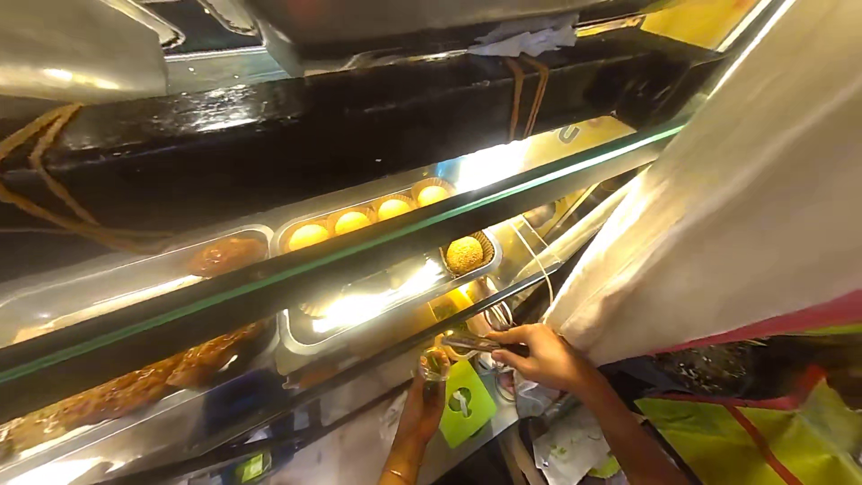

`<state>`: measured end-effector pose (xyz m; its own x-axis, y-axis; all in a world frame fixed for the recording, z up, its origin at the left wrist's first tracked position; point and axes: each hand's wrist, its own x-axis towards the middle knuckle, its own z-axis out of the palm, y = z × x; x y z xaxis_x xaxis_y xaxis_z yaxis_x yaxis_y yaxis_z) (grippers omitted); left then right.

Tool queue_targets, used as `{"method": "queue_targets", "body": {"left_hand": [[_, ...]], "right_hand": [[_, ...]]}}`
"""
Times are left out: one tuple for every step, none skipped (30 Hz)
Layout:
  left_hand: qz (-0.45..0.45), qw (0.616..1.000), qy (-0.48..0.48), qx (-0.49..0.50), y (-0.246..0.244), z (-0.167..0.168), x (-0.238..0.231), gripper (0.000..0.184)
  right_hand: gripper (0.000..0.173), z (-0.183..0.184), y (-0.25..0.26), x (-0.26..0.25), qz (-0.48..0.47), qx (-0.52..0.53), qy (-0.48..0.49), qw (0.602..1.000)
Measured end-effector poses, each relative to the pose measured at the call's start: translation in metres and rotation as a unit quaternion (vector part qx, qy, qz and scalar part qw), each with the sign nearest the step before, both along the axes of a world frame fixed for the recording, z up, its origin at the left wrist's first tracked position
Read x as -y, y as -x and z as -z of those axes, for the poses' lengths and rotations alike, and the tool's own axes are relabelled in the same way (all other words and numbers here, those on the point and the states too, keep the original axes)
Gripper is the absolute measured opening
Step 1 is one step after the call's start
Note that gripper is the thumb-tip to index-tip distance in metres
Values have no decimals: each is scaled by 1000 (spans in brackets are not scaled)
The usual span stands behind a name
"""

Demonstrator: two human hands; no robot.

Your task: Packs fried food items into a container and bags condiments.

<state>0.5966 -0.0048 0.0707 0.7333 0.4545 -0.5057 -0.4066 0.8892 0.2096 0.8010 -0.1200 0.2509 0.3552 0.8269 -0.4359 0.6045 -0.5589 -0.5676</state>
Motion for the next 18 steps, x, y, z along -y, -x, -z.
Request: {"method": "queue_targets", "body": {"left_hand": [[-5,1000,-1,22,3,3,-2,32],[-9,999,-2,34,6,4,-3,32],[-10,999,-2,39,9,4,-4,31],[-13,1000,1,27,10,3,-5,32],[-12,1000,-7,-4,11,1,-6,33],[-10,999,-18,-35,11,-1,-7,33],[-10,998,-29,-49,12,0,-8,33],[-11,998,-37,-53,14,2,-9,32],[-9,997,-44,-60,16,1,-10,32],[-7,996,-48,-71,18,0,-11,33],[-6,996,-50,-78,20,1,-12,32],[-8,996,-50,-79,22,2,-13,32],[-8,995,-56,-78,24,4,-13,31],[-7,995,-62,-78,24,5,-13,31],[-6,995,-63,-81,24,6,-13,31],[-5,995,-61,-84,24,6,-12,30],[-3,994,-59,-88,23,6,-13,30],[-4,994,-53,-92,22,4,-13,31]], "right_hand": [[36,0,-2,-5,19,30,15,999],[36,1,-3,-13,31,64,46,996],[34,5,-3,-23,36,94,78,992],[33,12,-2,-34,36,120,103,987],[33,20,-1,-45,33,137,125,982],[33,28,0,-56,29,149,144,978],[34,34,1,-67,18,161,163,973],[36,37,2,-76,4,167,170,971],[38,39,3,-82,-10,166,164,972],[38,42,3,-86,-20,157,146,977],[37,51,2,-88,-24,146,113,983],[35,66,1,-90,-25,137,82,987],[35,80,1,-92,-24,122,68,990],[36,92,2,-95,-28,108,64,992],[37,102,4,-96,-32,97,55,993],[38,108,5,-96,-44,88,46,994],[38,108,4,-96,-46,74,36,996],[38,101,2,-97,-40,57,31,997]]}}
